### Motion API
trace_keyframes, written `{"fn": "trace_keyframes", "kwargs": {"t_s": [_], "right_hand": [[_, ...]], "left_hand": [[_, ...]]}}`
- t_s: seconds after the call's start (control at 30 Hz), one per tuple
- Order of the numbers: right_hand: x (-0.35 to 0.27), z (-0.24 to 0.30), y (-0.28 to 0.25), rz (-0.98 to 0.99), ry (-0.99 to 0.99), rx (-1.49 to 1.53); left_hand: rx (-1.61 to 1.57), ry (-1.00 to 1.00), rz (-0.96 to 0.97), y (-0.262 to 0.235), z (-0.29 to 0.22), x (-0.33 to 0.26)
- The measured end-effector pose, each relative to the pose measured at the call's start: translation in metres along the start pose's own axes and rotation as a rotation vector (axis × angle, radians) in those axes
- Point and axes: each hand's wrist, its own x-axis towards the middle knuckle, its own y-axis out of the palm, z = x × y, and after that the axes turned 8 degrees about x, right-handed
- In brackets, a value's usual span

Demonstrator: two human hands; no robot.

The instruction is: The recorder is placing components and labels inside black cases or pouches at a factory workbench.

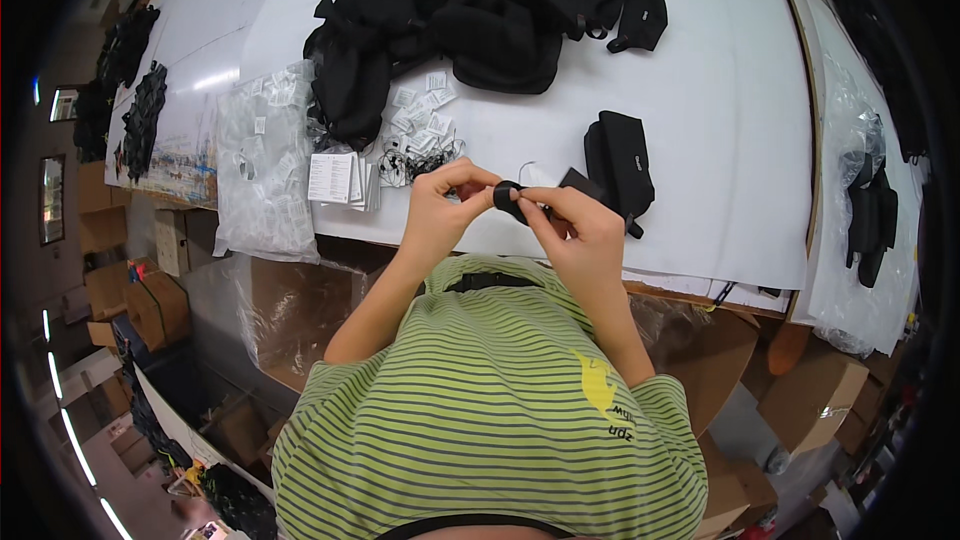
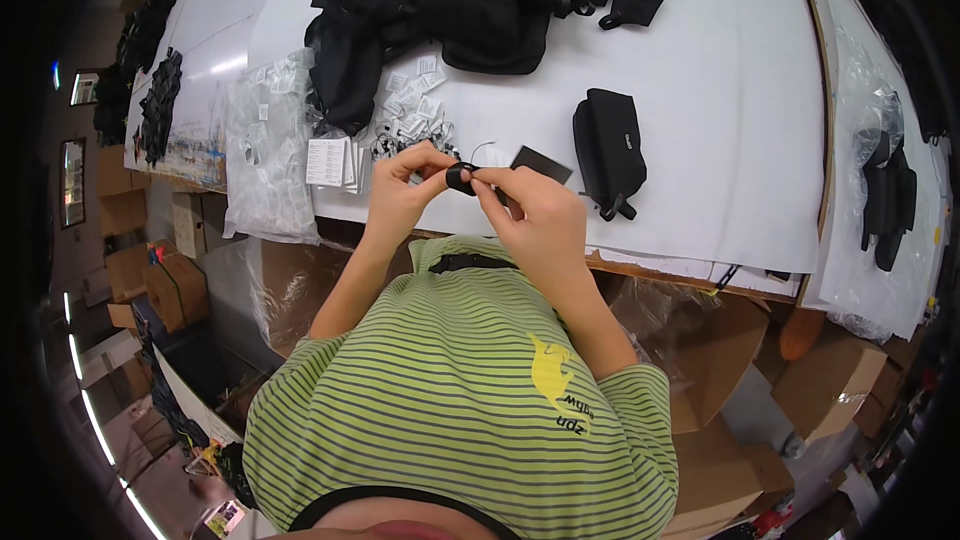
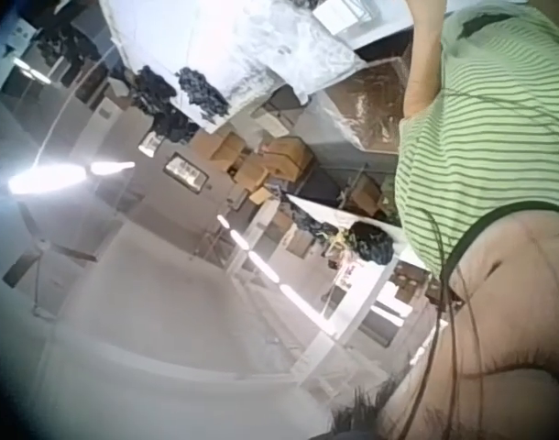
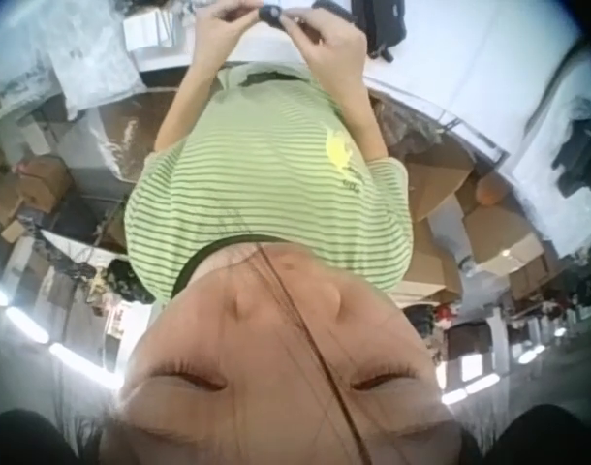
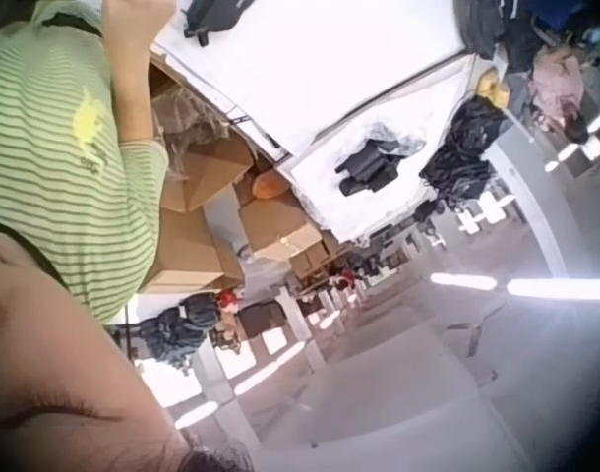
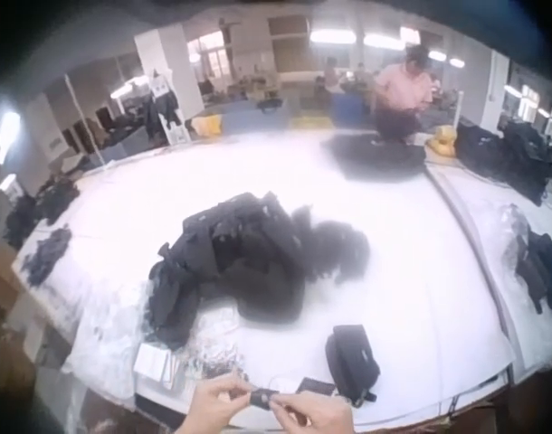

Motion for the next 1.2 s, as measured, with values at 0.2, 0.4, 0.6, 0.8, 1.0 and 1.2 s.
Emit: {"fn": "trace_keyframes", "kwargs": {"t_s": [0.2, 0.4, 0.6, 0.8, 1.0, 1.2], "right_hand": [[-0.013, -0.001, -0.002, 0.063, -0.131, -0.230], [-0.022, -0.014, -0.001, 0.121, -0.144, -0.291], [-0.029, -0.018, -0.003, 0.222, 0.197, 0.009], [-0.040, -0.046, -0.017, 0.185, 0.458, 0.762], [-0.040, -0.043, -0.026, 0.151, 0.431, 0.943], [-0.047, -0.038, -0.011, 0.087, 0.314, 0.932]], "left_hand": [[-0.116, 0.045, 0.015, 0.009, 0.013, -0.019], [0.073, 0.184, -0.068, 0.014, 0.004, -0.030], [0.179, 0.219, -0.021, 0.015, 0.006, -0.034], [-0.342, 0.015, -0.069, 0.018, 0.017, -0.039], [-0.731, -0.173, 0.215, 0.017, -0.003, -0.041], [-0.262, -0.224, 0.184, 0.030, -0.013, -0.040]]}}
